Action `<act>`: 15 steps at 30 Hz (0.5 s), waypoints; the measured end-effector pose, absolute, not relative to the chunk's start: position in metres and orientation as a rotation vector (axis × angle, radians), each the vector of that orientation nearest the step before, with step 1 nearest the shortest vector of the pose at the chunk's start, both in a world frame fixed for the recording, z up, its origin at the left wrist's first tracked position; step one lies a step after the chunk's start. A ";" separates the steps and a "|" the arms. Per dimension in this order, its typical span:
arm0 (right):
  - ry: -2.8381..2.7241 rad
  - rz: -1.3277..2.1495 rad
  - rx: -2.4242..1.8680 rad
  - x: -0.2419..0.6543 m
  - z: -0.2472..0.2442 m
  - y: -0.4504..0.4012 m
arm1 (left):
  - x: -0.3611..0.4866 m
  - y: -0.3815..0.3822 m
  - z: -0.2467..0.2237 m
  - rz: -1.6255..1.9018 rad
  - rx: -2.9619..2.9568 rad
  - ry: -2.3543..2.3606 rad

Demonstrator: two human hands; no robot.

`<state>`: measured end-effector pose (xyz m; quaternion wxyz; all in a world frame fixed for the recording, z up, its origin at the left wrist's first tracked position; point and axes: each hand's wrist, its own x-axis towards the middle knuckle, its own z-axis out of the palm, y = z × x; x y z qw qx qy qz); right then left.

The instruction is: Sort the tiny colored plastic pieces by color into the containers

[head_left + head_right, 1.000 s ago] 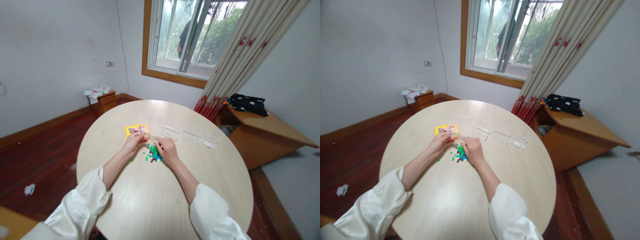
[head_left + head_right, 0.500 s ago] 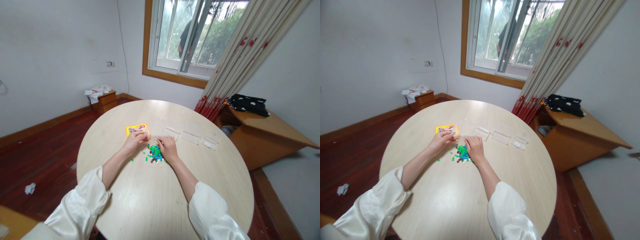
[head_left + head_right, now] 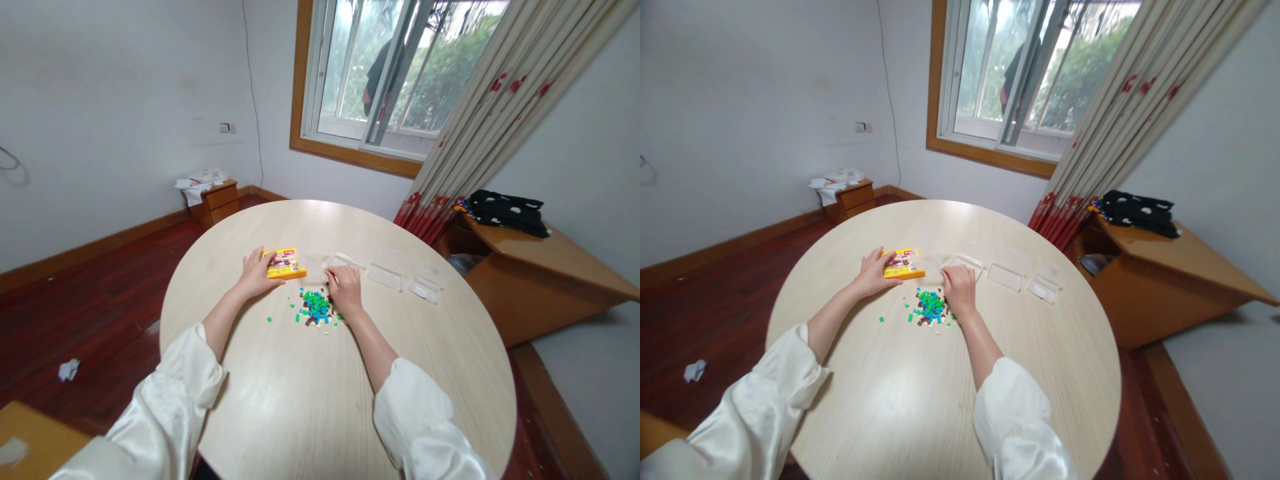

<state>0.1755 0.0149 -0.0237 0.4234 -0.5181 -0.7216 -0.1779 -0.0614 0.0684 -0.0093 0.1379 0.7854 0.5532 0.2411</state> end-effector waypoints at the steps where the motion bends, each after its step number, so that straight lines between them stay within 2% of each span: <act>1: -1.809 -0.435 -1.307 0.176 -0.024 0.015 | -0.064 0.070 -0.009 0.632 2.283 1.610; 4: -1.821 -0.400 -1.357 0.177 -0.026 0.016 | -0.070 0.072 -0.006 0.591 2.284 1.682; 9: -1.854 -0.325 -1.447 0.177 -0.027 0.018 | -0.078 0.073 -0.002 0.717 2.012 2.014; 15: -1.905 -0.189 -1.540 0.172 -0.027 0.021 | -0.079 0.074 -0.008 0.814 1.898 2.017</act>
